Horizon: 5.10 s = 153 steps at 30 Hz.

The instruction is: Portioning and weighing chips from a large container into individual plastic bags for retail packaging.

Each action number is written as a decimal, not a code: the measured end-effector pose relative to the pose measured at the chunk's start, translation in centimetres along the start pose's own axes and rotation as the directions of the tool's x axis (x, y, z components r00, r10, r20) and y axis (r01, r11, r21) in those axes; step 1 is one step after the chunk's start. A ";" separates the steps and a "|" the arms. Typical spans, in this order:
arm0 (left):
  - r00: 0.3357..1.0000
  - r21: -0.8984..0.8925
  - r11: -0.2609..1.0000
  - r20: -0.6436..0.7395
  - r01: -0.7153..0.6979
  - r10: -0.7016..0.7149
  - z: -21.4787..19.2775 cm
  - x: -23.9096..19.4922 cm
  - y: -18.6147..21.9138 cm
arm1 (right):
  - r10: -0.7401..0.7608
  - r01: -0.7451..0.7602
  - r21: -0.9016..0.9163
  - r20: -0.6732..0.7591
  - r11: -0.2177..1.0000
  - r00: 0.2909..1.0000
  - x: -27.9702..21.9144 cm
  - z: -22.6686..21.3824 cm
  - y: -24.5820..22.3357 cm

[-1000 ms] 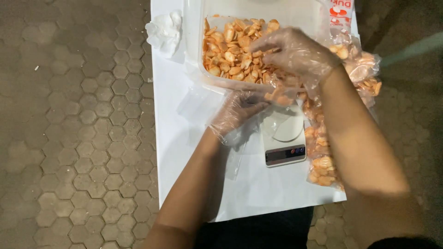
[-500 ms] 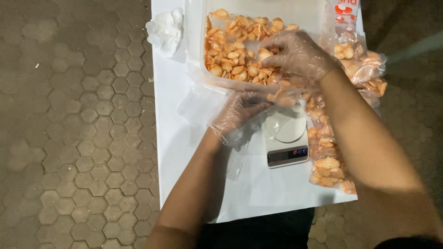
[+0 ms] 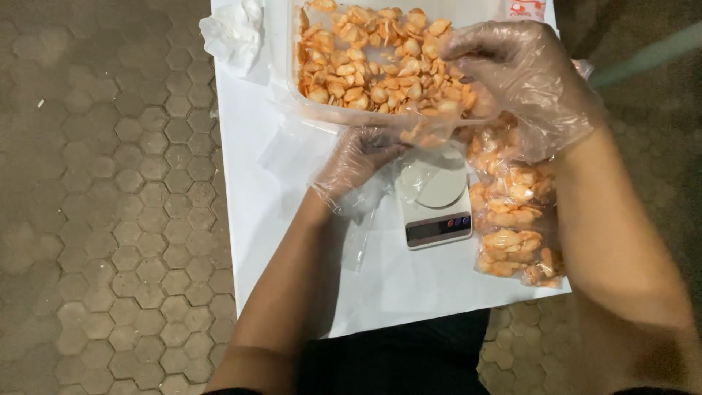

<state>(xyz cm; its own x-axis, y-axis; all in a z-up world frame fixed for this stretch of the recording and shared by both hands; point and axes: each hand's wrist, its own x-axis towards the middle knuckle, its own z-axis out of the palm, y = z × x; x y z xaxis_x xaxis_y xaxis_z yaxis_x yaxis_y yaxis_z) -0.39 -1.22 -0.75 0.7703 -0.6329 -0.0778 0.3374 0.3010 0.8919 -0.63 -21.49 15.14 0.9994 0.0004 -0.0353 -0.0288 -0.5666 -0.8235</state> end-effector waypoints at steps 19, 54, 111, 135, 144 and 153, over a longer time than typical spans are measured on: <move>0.996 0.184 0.979 0.056 -0.083 0.074 -0.2 0.2 0.3 | -0.400 0.510 -0.304 0.356 0.805 0.844 -3.7 -2.2 -3.2; 0.979 0.324 0.925 0.041 -0.200 0.198 -0.7 1.0 -1.7 | 0.344 -0.339 -0.144 0.014 0.930 0.939 -13.4 4.9 2.2; 0.970 0.220 0.946 0.103 -0.238 0.220 -2.4 1.9 -3.0 | -0.394 0.330 -0.267 -0.240 0.905 0.887 -6.9 2.1 -0.2; 0.994 0.076 0.991 0.043 -0.108 0.105 -1.6 1.7 -2.5 | -0.430 0.324 -0.343 -0.298 0.882 0.852 -4.3 1.4 1.4; 0.991 0.220 0.966 0.062 -0.133 0.122 -1.7 1.4 -2.2 | 0.021 -0.058 -0.289 -0.130 0.956 0.991 3.0 2.6 3.4; 0.994 0.168 0.980 0.041 -0.105 0.099 -1.7 1.7 -2.3 | 0.106 -0.068 -0.533 0.042 0.844 0.993 10.4 4.3 7.8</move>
<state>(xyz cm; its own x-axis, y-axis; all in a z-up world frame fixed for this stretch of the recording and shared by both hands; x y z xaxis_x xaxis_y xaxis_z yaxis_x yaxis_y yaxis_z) 1.03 -1.81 -3.69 0.7773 -0.6285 0.0295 0.1591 0.2417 0.9572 9.48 -22.40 5.93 0.9889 -0.0255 -0.1462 -0.0814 -0.9169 -0.3908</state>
